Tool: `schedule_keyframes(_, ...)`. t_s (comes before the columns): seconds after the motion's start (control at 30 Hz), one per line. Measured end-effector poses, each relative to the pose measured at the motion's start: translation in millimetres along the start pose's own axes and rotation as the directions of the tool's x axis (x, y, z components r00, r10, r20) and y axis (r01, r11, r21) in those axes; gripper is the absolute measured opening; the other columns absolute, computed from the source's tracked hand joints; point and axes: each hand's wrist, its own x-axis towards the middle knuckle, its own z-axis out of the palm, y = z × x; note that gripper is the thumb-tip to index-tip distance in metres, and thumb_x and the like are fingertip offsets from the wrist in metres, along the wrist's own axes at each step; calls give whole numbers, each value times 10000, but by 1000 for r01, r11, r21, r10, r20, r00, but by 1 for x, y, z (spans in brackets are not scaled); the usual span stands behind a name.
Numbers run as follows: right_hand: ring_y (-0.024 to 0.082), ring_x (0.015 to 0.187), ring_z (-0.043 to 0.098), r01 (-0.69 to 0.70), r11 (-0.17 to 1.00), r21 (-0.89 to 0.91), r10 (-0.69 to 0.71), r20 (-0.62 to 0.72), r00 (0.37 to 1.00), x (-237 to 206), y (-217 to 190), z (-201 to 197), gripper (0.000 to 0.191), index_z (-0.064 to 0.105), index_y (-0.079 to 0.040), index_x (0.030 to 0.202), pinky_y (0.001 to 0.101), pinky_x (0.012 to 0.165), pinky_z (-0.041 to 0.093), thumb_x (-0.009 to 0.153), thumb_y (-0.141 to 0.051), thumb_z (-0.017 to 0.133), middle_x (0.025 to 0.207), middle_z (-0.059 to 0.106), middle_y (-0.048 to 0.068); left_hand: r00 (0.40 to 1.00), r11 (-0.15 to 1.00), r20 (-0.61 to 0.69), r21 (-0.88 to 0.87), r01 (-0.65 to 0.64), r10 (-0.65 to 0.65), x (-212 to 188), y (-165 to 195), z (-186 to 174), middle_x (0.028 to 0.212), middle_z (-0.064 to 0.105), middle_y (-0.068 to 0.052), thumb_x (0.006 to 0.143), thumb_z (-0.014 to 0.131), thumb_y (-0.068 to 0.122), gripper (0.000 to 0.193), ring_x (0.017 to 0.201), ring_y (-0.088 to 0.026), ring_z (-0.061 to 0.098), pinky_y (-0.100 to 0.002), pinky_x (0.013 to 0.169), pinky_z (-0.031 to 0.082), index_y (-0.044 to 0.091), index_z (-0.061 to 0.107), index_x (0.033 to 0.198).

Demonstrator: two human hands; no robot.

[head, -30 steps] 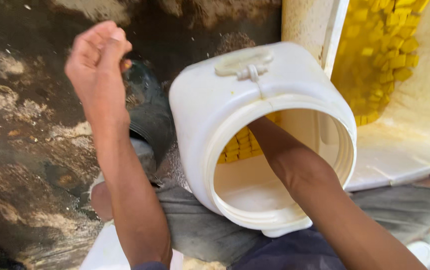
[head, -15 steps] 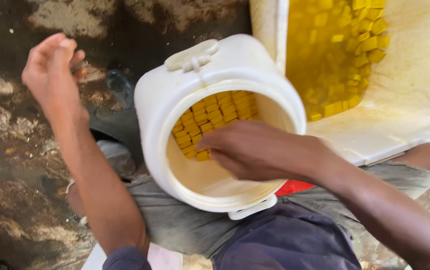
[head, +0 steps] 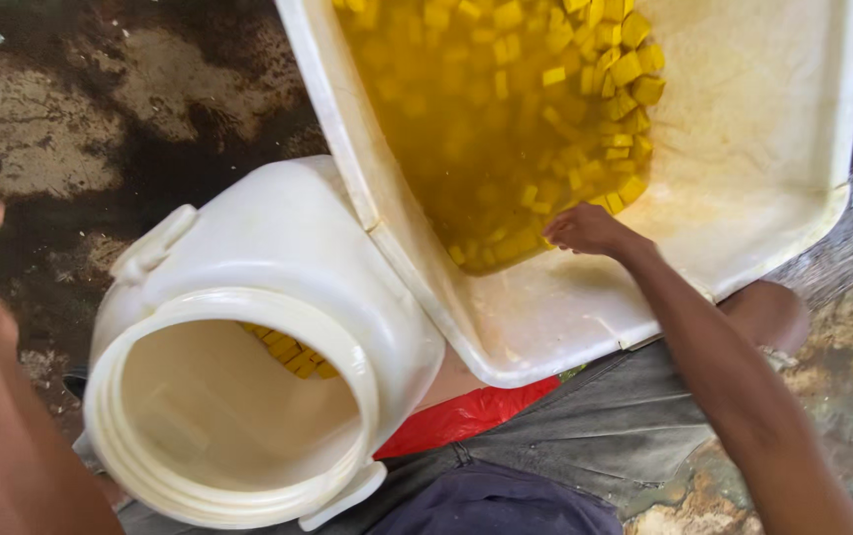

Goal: The person sits on the floor beside a large tub filled with yellow cheese cubes in liquid. They pick up cubes from the tub by hand, briefly handle them, and place them one at a time into a white bucket, arranging the cubes in layers as the bucket fills.

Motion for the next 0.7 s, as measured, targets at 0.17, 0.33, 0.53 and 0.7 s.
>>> schedule_keyframes(0.17, 365, 1230, 595, -158, 924, -349, 78, -231, 970, 57, 2, 55, 430, 739, -155, 1200, 489, 1053, 499, 781, -250, 747, 1282, 653, 160, 919, 989, 391, 116, -96, 43, 42, 93, 173, 1108, 696, -77, 1006, 730, 311, 388, 938, -150, 647, -309, 779, 515, 87, 642, 1310)
schedule_keyframes(0.33, 473, 1206, 562, -178, 882, -437, -107, -553, 826, 67, 20, 88, 520, 671, -79, 1292, 559, 1006, 481, 785, -161, 746, 1275, 575, 264, 987, 867, -25, 482, -127, 159, 28, 84, 342, 1074, 715, -183, 890, 888, 494, 778, 871, -297, 750, -400, 687, 631, -26, 457, 1276)
schedule_keyframes(0.53, 364, 1137, 653, -152, 942, -300, 86, -221, 971, 101, 36, 67, 437, 721, -41, 1158, 471, 960, 550, 744, -161, 793, 1162, 695, 191, 977, 729, -212, 670, 141, 6, 35, 54, 346, 902, 742, -219, 964, 690, 344, 501, 723, -310, 766, -425, 592, 656, -31, 480, 1222)
schedule_keyframes(0.7, 273, 917, 670, -43, 913, 405, 25, 49, 998, 117, 43, -6, 556, 761, -89, 1271, 398, 764, 558, 747, -251, 852, 1026, 742, 179, 971, 716, -236, 684, 139, 37, 26, 70, 346, 906, 727, -239, 920, 671, 281, 473, 659, -297, 766, -404, 525, 621, -53, 487, 1199)
